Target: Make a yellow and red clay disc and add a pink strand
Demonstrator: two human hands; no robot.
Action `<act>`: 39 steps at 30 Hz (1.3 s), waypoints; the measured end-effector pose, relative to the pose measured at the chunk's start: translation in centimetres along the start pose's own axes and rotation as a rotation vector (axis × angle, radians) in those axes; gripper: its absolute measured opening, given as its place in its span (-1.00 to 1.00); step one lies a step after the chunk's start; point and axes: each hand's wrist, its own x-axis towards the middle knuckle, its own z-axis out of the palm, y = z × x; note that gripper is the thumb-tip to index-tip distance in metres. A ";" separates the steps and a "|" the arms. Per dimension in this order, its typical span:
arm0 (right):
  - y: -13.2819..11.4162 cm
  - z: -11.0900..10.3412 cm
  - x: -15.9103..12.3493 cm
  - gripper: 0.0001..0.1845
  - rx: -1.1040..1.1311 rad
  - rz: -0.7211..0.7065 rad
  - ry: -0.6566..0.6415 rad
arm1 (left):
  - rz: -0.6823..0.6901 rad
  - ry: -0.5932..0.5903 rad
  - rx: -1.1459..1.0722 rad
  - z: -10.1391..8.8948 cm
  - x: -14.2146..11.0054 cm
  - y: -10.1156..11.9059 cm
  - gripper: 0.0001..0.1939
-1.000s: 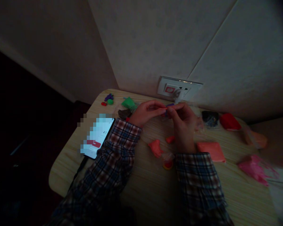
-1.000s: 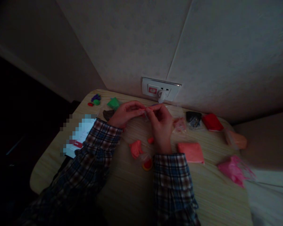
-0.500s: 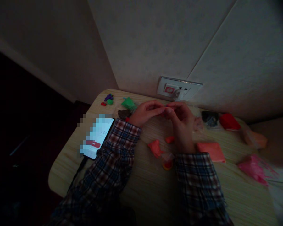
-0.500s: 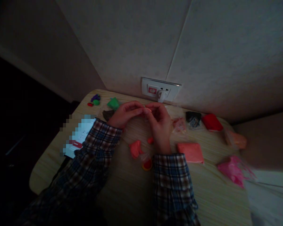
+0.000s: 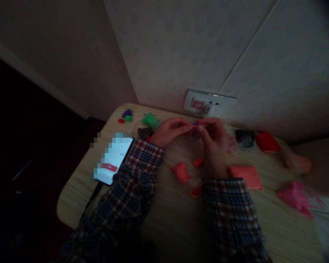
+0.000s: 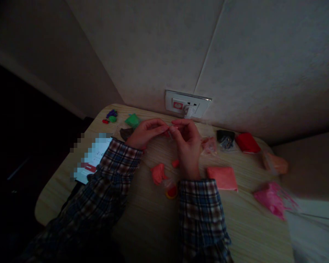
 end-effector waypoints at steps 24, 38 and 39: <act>0.6 -0.1 0.1 -0.88 -0.063 0.012 0.016 | -0.001 0.028 -0.057 0.1 0.0 -0.3 -0.70; 0.2 0.1 0.1 -0.92 -0.057 -0.003 -0.034 | 0.023 0.048 -0.035 0.2 0.1 -0.4 -0.69; 0.3 0.1 0.1 -0.92 -0.051 -0.002 -0.027 | 0.023 0.042 -0.040 0.2 0.0 -0.3 -0.69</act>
